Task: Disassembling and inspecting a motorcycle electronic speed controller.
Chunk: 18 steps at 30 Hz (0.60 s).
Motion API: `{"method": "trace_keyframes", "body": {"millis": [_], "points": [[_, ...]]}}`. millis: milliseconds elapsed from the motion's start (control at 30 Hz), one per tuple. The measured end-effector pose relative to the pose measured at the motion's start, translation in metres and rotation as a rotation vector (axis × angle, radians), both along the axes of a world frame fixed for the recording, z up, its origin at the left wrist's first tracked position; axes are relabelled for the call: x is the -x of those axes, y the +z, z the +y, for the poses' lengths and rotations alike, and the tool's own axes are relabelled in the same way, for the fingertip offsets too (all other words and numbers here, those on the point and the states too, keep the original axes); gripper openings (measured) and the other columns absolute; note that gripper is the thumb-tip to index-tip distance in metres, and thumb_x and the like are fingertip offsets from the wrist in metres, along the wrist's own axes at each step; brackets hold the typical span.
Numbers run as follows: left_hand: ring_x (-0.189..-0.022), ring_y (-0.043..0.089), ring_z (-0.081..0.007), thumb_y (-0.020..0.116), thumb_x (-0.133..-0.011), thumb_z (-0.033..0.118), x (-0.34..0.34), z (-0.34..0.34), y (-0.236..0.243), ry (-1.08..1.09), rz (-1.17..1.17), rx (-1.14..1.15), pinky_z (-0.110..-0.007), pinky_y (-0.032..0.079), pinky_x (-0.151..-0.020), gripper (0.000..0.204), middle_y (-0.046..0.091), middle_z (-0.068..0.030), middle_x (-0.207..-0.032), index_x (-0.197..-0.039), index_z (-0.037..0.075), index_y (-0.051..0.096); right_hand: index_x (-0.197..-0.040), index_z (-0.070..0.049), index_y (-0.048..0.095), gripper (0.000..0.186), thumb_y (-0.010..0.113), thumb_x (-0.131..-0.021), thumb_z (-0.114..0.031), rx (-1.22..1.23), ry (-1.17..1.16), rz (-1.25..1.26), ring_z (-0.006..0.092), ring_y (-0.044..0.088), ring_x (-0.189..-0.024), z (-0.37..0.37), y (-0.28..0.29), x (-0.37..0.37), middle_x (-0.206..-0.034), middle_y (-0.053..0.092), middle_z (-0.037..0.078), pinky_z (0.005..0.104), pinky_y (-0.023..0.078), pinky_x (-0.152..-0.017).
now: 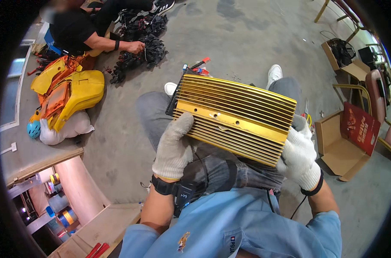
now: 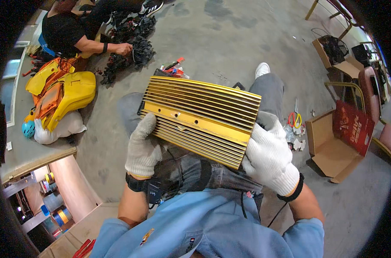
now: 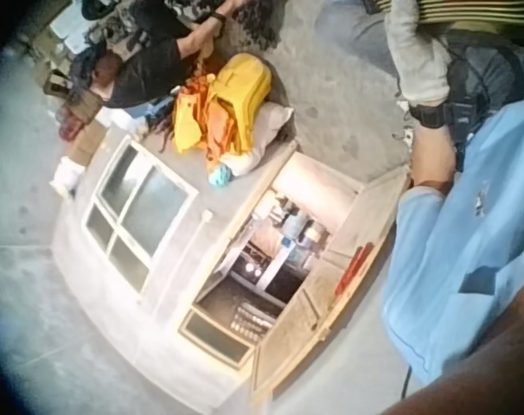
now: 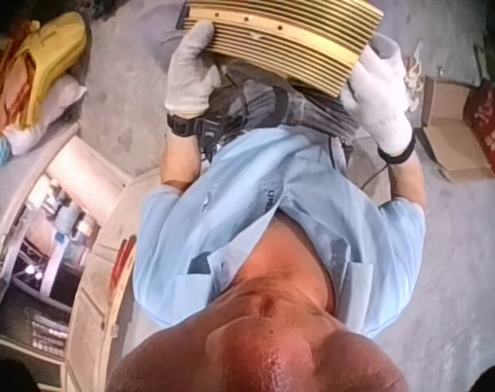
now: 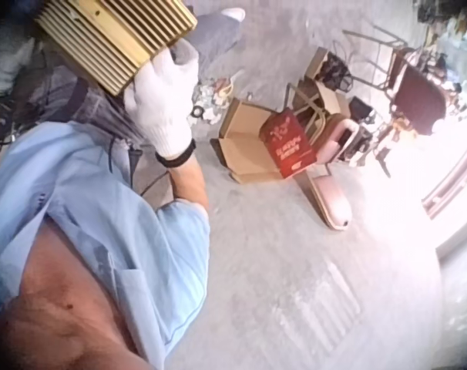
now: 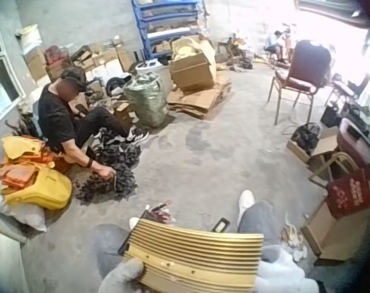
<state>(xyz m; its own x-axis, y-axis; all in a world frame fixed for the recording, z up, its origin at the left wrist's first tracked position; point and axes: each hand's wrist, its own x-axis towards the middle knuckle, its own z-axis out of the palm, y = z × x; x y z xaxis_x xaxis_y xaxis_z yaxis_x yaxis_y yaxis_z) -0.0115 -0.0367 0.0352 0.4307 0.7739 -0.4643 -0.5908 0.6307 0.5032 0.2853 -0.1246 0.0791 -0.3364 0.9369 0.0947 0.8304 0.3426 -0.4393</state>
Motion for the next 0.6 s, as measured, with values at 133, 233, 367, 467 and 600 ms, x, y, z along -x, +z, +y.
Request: {"method": "trace_keyframes", "body": {"millis": [133,233,367,467,600], "points": [[-0.123,0.069,-0.0296,0.069,-0.103,0.02,-0.001,-0.002,-0.002,0.009,-0.055,-0.001,-0.048,0.06,-0.103,0.046,0.069,-0.015,-0.136,-0.143,0.002,0.058,-0.13,-0.011,0.068,0.054,0.073,-0.076,-0.01,-0.023,-0.029,0.03,0.0429,0.058,-0.121,0.0,0.003,-0.001,-0.128,0.066,0.013,0.0551,0.041,-0.11],[-0.121,0.07,-0.0288,0.068,-0.103,0.021,-0.006,-0.003,0.001,0.011,-0.008,-0.04,-0.047,0.059,-0.104,0.045,0.069,-0.0154,-0.136,-0.142,0.001,0.059,-0.13,-0.014,0.069,0.052,0.074,-0.078,-0.014,-0.01,-0.037,-0.023,0.039,0.06,-0.122,-0.002,0.005,0.0,-0.128,0.067,0.012,0.0591,0.04,-0.109],[-0.12,0.07,-0.0277,0.066,-0.104,0.021,-0.007,-0.004,0.001,0.006,0.05,-0.06,-0.045,0.059,-0.103,0.044,0.07,-0.0149,-0.134,-0.142,-0.001,0.059,-0.133,-0.019,0.07,0.05,0.072,-0.082,-0.021,0.062,0.05,-0.096,0.0298,0.064,-0.12,0.001,0.013,0.001,-0.127,0.067,0.009,0.063,0.037,-0.11],[-0.12,0.07,-0.0262,0.067,-0.104,0.022,-0.003,-0.006,0.001,-0.006,0.042,-0.047,-0.042,0.058,-0.104,0.045,0.07,-0.0141,-0.134,-0.142,-0.001,0.059,-0.132,-0.019,0.07,0.05,0.073,-0.082,-0.021,0.06,0.056,-0.09,0.0314,0.064,-0.118,-0.002,0.012,0.003,-0.127,0.067,0.009,0.0612,0.037,-0.11],[-0.119,0.07,-0.0243,0.068,-0.103,0.023,-0.003,-0.009,-0.004,-0.028,0.002,-0.032,-0.039,0.059,-0.103,0.046,0.07,-0.0123,-0.132,-0.141,0.0,0.059,-0.132,-0.018,0.07,0.055,0.075,-0.078,-0.021,0.072,0.051,-0.074,0.0332,0.063,-0.121,0.005,0.024,0.009,-0.128,0.066,0.012,0.0598,0.037,-0.112]]}}
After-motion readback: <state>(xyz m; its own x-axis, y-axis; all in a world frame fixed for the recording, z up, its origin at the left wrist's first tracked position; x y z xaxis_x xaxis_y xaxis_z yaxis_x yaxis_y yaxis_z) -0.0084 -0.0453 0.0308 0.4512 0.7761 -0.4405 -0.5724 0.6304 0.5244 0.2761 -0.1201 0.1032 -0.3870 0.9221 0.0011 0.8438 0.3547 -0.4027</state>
